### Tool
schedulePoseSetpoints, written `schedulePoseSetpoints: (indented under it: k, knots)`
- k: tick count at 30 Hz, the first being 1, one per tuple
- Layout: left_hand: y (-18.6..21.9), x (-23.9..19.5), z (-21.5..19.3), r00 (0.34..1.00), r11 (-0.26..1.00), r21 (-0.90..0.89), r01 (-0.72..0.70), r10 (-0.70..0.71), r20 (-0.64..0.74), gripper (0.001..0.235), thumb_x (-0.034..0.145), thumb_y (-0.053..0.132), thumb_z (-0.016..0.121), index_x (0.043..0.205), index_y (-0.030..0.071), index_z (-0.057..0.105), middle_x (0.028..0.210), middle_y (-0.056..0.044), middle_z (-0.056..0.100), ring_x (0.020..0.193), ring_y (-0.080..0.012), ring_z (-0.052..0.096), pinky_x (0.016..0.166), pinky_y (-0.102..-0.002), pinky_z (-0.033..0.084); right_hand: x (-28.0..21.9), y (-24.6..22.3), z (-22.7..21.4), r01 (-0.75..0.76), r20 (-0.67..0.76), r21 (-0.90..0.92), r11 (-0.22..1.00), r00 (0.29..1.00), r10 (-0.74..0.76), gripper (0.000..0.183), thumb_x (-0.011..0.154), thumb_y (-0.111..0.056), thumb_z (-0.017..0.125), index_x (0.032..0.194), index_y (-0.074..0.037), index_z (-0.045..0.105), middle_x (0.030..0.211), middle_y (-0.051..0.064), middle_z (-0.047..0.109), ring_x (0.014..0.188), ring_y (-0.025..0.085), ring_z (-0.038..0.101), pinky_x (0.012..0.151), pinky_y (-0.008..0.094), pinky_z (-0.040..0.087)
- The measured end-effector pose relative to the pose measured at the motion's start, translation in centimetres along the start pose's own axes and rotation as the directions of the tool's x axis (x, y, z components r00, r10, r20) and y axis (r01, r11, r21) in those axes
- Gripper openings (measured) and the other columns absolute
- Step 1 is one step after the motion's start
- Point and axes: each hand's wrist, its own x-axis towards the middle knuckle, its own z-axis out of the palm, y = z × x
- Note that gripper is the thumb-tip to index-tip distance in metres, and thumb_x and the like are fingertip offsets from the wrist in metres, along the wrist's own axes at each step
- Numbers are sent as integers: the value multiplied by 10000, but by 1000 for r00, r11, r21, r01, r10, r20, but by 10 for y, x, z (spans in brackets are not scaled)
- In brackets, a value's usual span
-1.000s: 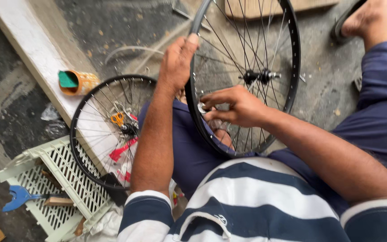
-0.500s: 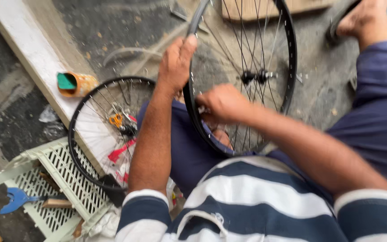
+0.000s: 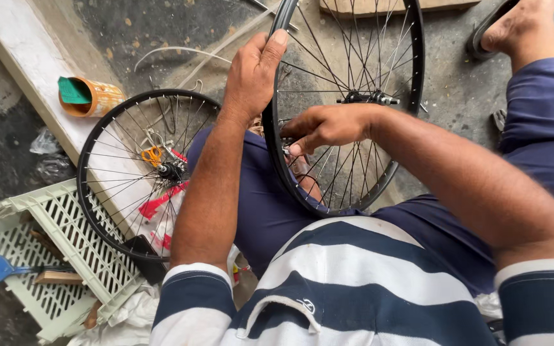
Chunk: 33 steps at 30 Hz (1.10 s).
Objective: The person sits on the ground and uses a small metal tool to adjust the spokes on a bicycle wheel held between their legs. They repeatedly rotate the wheel and tighten or loosen individual spoke nipples to true the wheel.
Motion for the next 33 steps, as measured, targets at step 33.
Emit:
schedulePoseSetpoints:
  k: [33]
  knots:
    - [9,-4,-18,954,904,-303,301,-286,94,331,944,355,711,812,53,716,638,16,612,510,-67,563,465,-246,479,7,16,16,282,-702,-492,823,431,-567,181,955,-240,767,1046,-84,753,1021,92,781,856,203,747,731,330,598]
